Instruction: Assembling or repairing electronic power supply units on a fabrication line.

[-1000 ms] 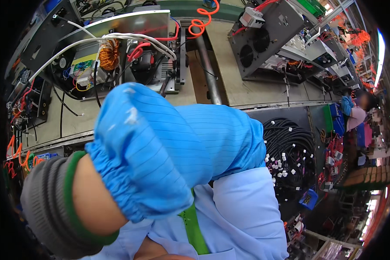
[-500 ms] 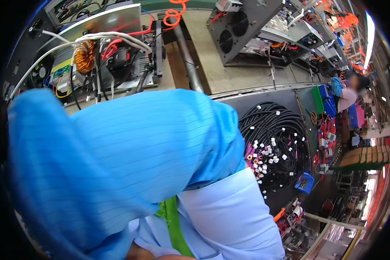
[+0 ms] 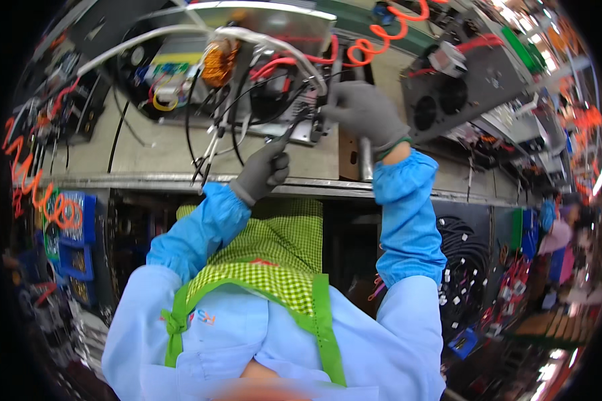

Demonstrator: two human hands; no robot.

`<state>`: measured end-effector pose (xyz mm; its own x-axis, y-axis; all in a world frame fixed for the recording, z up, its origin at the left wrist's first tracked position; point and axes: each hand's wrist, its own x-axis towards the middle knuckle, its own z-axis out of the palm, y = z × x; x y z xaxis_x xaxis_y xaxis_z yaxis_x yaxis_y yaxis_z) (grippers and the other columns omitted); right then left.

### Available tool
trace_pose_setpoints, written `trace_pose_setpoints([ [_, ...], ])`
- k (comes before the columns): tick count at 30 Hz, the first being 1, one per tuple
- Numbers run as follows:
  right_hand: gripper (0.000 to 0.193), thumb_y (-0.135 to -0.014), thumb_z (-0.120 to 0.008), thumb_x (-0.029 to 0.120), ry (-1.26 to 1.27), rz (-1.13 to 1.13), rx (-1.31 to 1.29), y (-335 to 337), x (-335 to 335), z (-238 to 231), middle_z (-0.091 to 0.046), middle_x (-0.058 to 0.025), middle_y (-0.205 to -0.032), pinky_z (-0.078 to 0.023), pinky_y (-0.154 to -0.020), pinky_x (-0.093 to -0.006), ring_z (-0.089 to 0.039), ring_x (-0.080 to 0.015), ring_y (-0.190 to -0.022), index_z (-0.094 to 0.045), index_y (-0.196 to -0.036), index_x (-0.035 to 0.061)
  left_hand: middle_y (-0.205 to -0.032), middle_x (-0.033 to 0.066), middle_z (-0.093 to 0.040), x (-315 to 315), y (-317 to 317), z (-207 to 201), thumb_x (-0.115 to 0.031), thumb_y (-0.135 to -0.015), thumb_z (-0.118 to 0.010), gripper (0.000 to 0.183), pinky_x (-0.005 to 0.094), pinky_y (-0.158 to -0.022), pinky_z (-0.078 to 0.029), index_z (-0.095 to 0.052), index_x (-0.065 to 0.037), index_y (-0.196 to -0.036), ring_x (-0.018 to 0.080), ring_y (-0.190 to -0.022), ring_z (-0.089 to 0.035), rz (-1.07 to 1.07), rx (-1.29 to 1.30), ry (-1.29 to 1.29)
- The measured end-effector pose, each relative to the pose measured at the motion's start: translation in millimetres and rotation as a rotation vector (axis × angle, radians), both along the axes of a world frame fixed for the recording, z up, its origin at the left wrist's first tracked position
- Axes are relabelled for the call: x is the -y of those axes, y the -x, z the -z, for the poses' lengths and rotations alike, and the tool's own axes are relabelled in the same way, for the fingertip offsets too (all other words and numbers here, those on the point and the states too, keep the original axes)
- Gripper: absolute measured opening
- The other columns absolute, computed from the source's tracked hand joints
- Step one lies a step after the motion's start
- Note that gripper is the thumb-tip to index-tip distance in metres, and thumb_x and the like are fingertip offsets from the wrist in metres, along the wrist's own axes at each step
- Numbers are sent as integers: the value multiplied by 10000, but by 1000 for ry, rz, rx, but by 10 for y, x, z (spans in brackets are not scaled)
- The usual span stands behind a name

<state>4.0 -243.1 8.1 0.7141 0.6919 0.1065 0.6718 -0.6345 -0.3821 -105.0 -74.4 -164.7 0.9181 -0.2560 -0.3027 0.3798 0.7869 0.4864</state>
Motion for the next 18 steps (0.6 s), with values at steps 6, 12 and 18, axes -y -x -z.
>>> trace_pose_setpoints([
  [6,687,-667,-703,490,-184,228,30,-859,38,1321,-552,-270,-1074,-433,-863,-444,-542,-429,-986,-535,-1176,61,-623,-18,-387,222,-180,-157,-295,-916,-490,220,240,-390,-280,-452,-117,-1040,88,-450,-350,44,110,-380],
  [12,586,-711,-642,436,-174,386,-96,-1214,-241,1841,-546,-254,-1084,-428,-872,-454,-546,-419,-1006,-545,-1154,65,-651,0,-406,57,-244,-612,-327,-881,-515,310,231,-407,-303,-434,-95,-1068,79,-469,-369,221,76,-674],
  [18,541,-711,-649,415,-217,413,-185,-1222,-234,1927,-574,-228,-1047,-439,-849,-441,-572,-388,-971,-580,-1115,61,-641,106,-523,262,-354,-709,-320,-848,-542,337,317,-481,-434,-449,-39,-1007,186,-500,-531,406,258,-1089],
])
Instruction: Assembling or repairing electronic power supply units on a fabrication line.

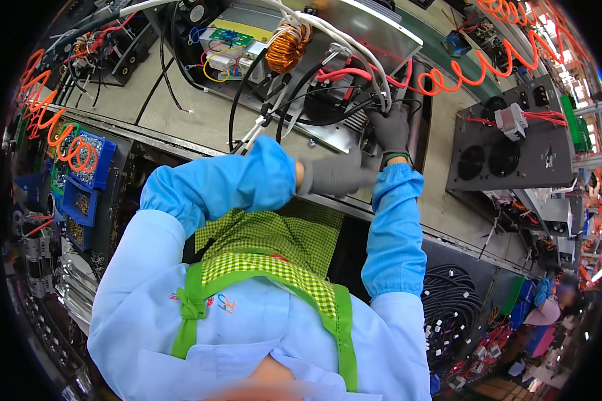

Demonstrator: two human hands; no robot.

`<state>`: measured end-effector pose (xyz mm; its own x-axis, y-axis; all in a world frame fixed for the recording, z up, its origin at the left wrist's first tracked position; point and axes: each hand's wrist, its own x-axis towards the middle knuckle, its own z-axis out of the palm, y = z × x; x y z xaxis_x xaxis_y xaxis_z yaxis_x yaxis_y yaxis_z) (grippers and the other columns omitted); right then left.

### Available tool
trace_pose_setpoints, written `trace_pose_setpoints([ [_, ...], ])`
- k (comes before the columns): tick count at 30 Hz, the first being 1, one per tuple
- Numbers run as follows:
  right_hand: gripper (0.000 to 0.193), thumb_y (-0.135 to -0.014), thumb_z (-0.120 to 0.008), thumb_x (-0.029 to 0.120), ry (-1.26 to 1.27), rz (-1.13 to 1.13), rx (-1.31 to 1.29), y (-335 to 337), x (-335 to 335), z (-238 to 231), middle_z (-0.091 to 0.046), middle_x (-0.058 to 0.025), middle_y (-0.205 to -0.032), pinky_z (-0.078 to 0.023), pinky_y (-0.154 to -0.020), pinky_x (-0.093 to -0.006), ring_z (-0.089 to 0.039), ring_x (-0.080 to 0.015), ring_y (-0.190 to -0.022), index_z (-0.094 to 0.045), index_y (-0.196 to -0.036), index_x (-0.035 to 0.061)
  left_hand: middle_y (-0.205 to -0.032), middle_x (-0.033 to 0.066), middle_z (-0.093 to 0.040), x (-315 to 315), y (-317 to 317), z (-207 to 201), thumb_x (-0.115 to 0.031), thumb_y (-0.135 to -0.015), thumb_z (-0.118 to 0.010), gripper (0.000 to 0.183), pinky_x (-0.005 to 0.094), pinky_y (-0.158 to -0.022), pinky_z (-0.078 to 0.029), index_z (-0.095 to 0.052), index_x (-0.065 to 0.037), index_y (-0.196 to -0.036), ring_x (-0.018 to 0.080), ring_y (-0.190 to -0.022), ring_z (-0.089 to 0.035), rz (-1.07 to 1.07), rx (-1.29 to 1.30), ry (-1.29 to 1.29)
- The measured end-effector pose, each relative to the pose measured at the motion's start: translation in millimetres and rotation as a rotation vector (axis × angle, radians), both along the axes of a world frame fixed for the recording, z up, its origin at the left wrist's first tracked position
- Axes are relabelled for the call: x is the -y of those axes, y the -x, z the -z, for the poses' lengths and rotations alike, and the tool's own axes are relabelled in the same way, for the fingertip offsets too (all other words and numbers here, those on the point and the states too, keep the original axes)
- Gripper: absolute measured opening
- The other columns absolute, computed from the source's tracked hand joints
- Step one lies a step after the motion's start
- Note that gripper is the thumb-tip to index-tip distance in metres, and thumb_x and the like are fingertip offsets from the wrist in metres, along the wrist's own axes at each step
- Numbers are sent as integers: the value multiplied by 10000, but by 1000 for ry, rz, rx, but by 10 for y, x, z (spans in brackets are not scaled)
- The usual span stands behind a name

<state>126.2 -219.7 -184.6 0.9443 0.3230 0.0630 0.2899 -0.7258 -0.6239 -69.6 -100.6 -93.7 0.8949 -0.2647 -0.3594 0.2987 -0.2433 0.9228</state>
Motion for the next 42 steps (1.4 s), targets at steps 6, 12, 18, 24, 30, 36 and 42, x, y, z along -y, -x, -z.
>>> trace_pose_setpoints([
  [6,486,-714,-648,355,-71,0,-6,-30,47,20,-578,-207,-1011,-456,-823,-417,-585,-368,-928,-600,-1102,66,-781,303,-598,152,370,1028,-290,-867,-494,859,480,-678,-474,75,181,-1306,439,-717,-597,115,361,-243],
  [12,432,-718,-633,311,-99,4,88,-27,80,54,-572,-209,-1017,-448,-828,-422,-568,-373,-959,-611,-1063,52,-662,217,-582,114,211,653,-384,-822,-560,836,398,-532,-469,-97,168,-1246,311,-567,-590,106,241,-55],
  [18,391,-722,-611,297,-178,-20,-1,74,-64,-155,-584,-225,-993,-452,-805,-435,-572,-388,-942,-615,-1015,38,-640,155,-560,27,-298,754,-312,-806,-548,424,404,-497,-434,-541,79,-971,268,-525,-551,358,1272,-424],
  [24,424,-712,-600,330,-68,60,158,81,-35,-8,-589,-225,-992,-431,-849,-439,-557,-399,-968,-616,-1019,37,-772,296,-599,26,284,701,-348,-820,-545,999,429,-680,-498,170,131,-1325,401,-719,-610,183,315,-164],
  [30,378,-724,-591,299,-166,14,5,93,0,-51,-600,-225,-931,-435,-807,-445,-554,-392,-936,-623,-993,35,-595,89,-537,-79,-105,58,-470,-778,-600,608,293,-419,-390,-467,47,-1070,158,-479,-514,186,4,185],
  [36,419,-725,-587,312,-54,2,220,-3,-36,17,-572,-239,-992,-425,-834,-449,-539,-411,-959,-606,-1031,26,-789,239,-618,183,143,1053,-377,-778,-603,1124,379,-609,-508,265,104,-1307,336,-660,-620,155,433,-78],
  [42,457,-726,-570,336,13,17,146,2,12,41,-563,-242,-1018,-426,-835,-470,-540,-423,-968,-590,-1066,31,-691,141,-600,134,43,328,-373,-776,-616,868,325,-487,-470,-153,105,-1334,233,-542,-592,135,109,31],
])
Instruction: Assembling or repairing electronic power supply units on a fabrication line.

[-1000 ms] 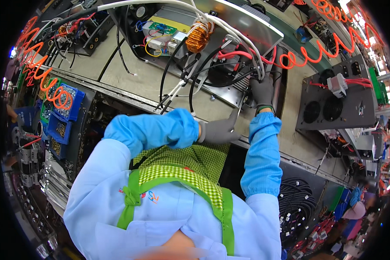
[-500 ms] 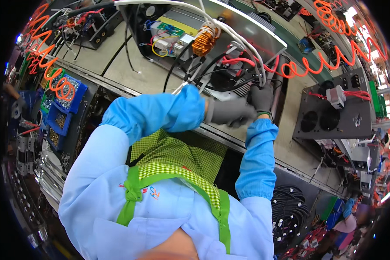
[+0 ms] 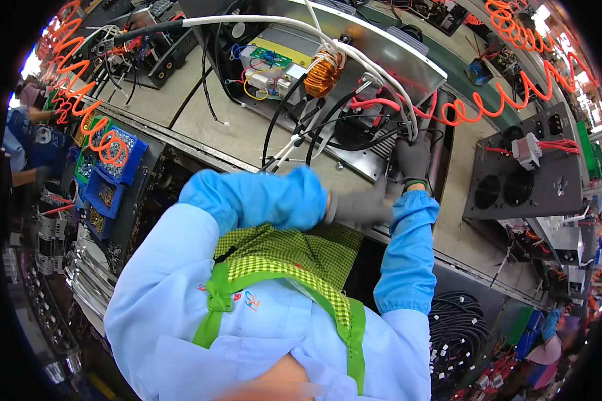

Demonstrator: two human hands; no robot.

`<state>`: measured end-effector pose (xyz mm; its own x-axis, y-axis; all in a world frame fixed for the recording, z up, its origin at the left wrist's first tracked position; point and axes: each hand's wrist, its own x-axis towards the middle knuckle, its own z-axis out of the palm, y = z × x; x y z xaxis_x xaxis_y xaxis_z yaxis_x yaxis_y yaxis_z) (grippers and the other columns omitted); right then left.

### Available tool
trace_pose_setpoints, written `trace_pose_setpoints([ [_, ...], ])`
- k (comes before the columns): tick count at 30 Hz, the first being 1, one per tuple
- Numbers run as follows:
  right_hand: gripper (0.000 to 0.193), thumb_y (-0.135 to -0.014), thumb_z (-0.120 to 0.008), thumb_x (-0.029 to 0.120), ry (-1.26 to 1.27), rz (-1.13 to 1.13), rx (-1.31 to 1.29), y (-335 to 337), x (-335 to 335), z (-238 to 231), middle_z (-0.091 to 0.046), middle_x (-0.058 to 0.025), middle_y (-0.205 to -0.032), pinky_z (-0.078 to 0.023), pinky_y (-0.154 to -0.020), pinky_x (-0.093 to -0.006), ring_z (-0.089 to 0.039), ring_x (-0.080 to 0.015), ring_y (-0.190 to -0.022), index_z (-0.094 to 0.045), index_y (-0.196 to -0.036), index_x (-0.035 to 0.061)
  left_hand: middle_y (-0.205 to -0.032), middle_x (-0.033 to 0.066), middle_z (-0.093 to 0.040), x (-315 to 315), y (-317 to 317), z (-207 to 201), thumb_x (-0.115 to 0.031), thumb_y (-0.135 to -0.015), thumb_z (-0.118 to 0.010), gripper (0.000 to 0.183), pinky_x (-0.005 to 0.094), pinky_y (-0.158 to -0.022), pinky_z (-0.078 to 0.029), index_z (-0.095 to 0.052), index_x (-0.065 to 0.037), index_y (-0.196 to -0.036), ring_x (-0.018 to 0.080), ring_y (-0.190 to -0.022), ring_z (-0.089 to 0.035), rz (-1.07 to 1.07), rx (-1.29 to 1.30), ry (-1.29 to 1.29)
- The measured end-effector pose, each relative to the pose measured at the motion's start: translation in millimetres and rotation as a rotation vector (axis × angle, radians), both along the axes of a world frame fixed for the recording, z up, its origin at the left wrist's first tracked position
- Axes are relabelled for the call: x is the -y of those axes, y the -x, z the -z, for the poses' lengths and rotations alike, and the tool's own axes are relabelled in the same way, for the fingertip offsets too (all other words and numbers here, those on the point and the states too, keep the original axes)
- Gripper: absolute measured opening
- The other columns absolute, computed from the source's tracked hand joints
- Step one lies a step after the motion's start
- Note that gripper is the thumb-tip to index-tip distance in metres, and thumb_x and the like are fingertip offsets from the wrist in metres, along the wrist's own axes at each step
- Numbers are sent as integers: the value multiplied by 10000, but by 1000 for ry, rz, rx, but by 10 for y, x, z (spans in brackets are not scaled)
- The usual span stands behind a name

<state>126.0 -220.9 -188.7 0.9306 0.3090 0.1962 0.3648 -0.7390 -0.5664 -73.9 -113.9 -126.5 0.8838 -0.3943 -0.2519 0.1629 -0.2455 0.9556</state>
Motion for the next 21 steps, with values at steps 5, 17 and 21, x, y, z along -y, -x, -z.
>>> trace_pose_setpoints([
  [5,470,-725,-575,354,-32,20,26,-2,-44,-11,-566,-236,-1034,-428,-845,-463,-544,-418,-976,-598,-1061,27,-857,277,-618,-46,146,490,-439,-794,-624,1103,403,-606,-506,152,155,-1306,336,-712,-639,33,291,-82],
  [17,476,-731,-591,379,-26,57,141,56,1,-10,-572,-235,-1019,-433,-839,-456,-553,-414,-962,-592,-1068,43,-679,142,-612,-66,32,249,-341,-750,-674,825,343,-574,-507,-203,124,-1244,248,-605,-626,111,324,-73],
  [21,438,-725,-588,375,-133,34,96,134,-39,-90,-556,-246,-1016,-437,-816,-469,-553,-419,-937,-592,-1008,40,-539,-7,-442,-276,-274,-358,-246,-802,-608,267,254,-399,-338,-490,-69,-641,113,-411,-421,42,-164,448],
])
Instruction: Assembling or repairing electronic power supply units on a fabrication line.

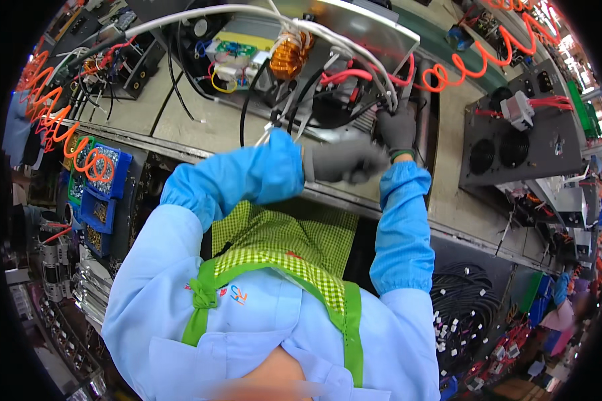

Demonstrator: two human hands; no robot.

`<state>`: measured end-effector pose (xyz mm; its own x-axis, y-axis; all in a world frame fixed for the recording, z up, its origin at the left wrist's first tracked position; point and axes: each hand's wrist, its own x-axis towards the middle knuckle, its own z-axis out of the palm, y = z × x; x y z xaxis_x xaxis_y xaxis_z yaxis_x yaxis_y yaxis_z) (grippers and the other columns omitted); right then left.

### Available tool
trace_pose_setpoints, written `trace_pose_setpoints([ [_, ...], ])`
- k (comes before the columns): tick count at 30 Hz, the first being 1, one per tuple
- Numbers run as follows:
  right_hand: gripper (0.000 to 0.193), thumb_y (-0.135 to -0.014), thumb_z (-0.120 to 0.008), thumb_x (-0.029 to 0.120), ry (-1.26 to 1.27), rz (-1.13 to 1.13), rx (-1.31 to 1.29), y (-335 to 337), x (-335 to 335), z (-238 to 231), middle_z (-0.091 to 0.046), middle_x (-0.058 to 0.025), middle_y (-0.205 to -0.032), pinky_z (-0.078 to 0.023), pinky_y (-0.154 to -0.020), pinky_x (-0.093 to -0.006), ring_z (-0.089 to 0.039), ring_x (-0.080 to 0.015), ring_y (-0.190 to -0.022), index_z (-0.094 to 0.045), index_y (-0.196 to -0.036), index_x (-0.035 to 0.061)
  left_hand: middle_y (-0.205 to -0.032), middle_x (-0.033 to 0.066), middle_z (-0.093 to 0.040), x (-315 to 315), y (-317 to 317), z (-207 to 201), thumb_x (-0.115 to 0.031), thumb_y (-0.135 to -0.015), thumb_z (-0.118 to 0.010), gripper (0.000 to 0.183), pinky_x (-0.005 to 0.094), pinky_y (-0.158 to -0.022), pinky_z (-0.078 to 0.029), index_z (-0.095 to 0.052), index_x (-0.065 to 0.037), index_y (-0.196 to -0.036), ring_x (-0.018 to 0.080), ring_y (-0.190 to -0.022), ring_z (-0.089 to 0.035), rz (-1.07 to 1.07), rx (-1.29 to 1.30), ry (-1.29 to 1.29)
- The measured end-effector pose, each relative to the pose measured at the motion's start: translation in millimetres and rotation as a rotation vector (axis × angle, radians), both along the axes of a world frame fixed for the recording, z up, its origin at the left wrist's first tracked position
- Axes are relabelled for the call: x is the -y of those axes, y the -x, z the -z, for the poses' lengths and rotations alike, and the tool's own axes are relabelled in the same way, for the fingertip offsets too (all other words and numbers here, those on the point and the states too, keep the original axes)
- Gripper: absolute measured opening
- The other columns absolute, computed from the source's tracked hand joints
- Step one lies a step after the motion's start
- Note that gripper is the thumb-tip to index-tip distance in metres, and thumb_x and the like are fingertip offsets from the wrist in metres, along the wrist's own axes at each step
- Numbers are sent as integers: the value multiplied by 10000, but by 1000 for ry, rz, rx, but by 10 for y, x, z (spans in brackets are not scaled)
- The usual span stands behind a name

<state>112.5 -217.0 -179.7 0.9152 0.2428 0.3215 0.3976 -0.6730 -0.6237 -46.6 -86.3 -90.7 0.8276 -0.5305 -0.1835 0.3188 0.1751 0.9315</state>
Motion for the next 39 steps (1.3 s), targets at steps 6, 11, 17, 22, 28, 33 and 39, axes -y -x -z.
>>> trace_pose_setpoints([
  [6,433,-727,-579,359,128,30,-38,82,-69,-49,-556,-240,-1009,-438,-821,-475,-552,-421,-946,-590,-1032,53,-778,187,-618,222,470,949,-319,-777,-634,1161,359,-605,-493,335,85,-1273,282,-665,-611,31,415,-566],
  [11,448,-739,-575,364,129,63,-71,92,-14,-121,-561,-237,-1040,-437,-838,-474,-555,-415,-962,-590,-1064,55,-637,60,-535,-34,-203,148,-381,-773,-666,816,240,-388,-385,-166,70,-1234,129,-456,-496,63,-294,223],
  [17,408,-737,-588,350,118,85,-66,72,-72,-118,-582,-236,-1006,-446,-824,-481,-569,-411,-953,-607,-1047,85,-762,175,-620,174,413,1106,-316,-803,-599,1145,342,-571,-499,385,69,-1243,240,-616,-597,103,440,-702],
  [22,420,-731,-603,355,91,52,-75,168,-111,-251,-584,-229,-1018,-450,-833,-472,-567,-408,-964,-604,-1054,86,-556,-40,-383,-41,13,-91,-282,-858,-542,274,202,-382,-230,-598,-38,-746,34,-434,-347,-94,-214,113],
  [28,458,-728,-607,361,124,76,-94,151,-67,-243,-590,-217,-1015,-447,-843,-448,-561,-399,-972,-599,-1092,83,-613,96,-573,136,484,1101,-298,-821,-581,385,317,-422,-392,-559,75,-728,182,-461,-480,-83,655,-598],
  [33,453,-728,-606,364,111,34,-59,139,-46,-185,-571,-216,-1068,-443,-845,-454,-556,-399,-986,-601,-1076,74,-601,88,-564,-105,-121,273,-242,-789,-617,903,304,-419,-414,-43,144,-1369,168,-475,-516,94,-270,165],
  [39,451,-719,-604,371,174,90,-73,92,-61,-140,-566,-213,-1077,-447,-842,-452,-565,-395,-983,-608,-1061,77,-673,120,-602,102,403,846,-276,-787,-626,1072,310,-494,-450,210,124,-1326,187,-540,-559,-36,378,-416],
])
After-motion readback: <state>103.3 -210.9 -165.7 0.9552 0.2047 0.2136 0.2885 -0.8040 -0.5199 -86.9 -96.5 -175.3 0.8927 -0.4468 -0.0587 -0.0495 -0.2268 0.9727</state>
